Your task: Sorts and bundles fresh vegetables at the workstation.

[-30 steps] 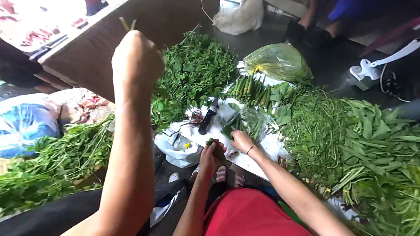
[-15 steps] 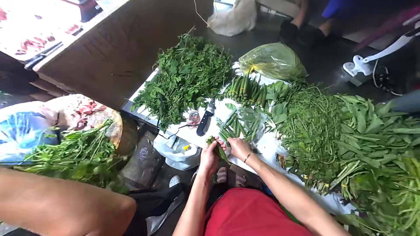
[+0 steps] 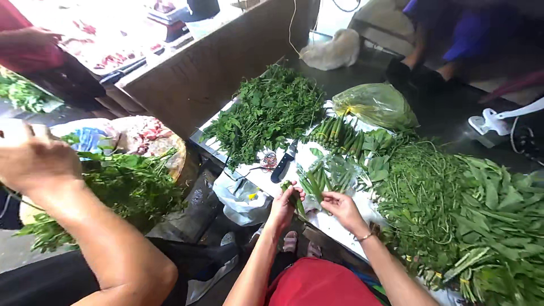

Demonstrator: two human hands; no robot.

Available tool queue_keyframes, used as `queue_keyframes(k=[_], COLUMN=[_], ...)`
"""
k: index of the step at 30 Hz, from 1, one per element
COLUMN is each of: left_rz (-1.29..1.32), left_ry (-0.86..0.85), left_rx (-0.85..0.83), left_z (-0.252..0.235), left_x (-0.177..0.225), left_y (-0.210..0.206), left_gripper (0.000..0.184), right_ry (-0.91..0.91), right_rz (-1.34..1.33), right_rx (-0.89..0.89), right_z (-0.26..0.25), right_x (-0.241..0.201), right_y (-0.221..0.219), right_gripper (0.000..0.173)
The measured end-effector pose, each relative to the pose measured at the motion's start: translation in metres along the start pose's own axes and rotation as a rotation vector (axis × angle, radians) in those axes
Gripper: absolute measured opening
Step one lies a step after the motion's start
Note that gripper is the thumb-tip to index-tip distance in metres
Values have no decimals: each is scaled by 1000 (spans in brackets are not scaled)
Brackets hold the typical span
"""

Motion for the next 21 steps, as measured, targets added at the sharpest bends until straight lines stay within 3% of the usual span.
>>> queue_keyframes(k=[6,14,21], left_rz=[18,-68,-154], left_ry=[-22,-114,-159], left_rx=[-109,-108,-80], left_z=[-5,-3,0], left_x=[-7,-11,-10], left_y=[-21,-23,-18], left_gripper=[58,35,47], right_ry=[186,211,272], right_rz=[235,355,388], right_rx=[84,97,87], right_z=[18,22,18], right_x=[-2,4,4], right_y=[-32,-38,-43], right_gripper=[32,30,29])
Point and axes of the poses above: each hand's wrist, its own z-axis away from the middle knuckle, its own y-axis out of the back of the hand, x = y × z, the point moved 2 cm from there along -z, towards the middle knuckle, and after that the axes turned 6 degrees about -y, right-handed, at the moved point
